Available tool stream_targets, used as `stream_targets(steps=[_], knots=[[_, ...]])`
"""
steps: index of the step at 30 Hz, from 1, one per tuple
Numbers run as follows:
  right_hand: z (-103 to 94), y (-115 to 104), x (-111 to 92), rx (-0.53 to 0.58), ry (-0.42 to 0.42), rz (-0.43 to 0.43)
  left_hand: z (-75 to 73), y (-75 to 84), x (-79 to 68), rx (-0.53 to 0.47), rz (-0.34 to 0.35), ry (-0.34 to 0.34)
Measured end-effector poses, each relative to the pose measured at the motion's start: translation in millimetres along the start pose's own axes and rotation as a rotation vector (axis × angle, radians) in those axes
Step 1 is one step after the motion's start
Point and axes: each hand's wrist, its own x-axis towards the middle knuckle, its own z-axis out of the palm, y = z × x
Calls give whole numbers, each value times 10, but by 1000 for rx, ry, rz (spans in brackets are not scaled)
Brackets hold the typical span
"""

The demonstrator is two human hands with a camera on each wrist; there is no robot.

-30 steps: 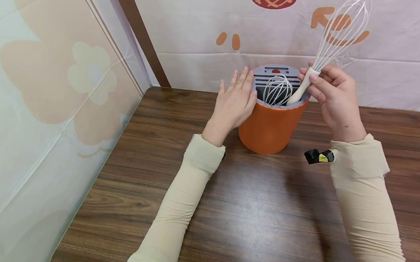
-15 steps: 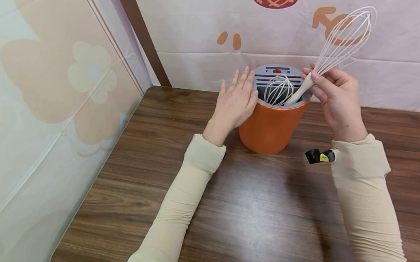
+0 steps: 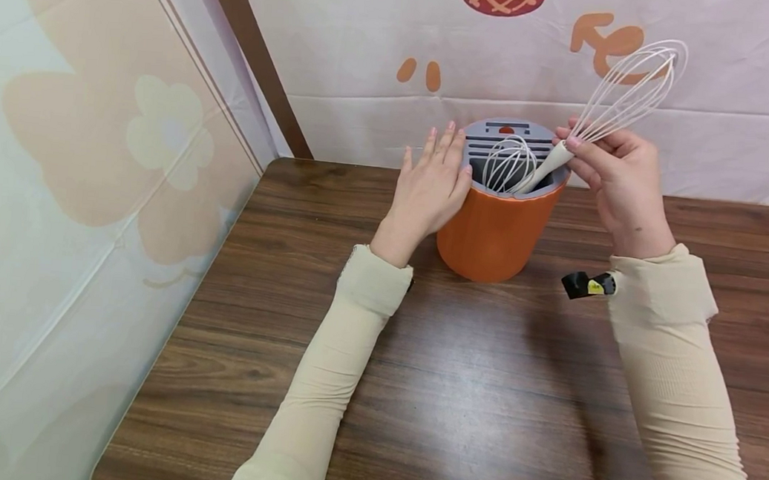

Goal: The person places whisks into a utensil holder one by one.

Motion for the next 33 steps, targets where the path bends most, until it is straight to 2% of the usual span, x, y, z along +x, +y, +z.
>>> stream_targets(steps=[13, 23, 33], knots=[[29, -24, 15, 6, 2, 18, -2, -10, 10, 2, 1, -9], [33, -26, 5, -16, 40, 15, 9, -5, 14, -1, -3, -1], [30, -13, -1, -13, 5, 25, 14, 0, 15, -2, -3, -2]])
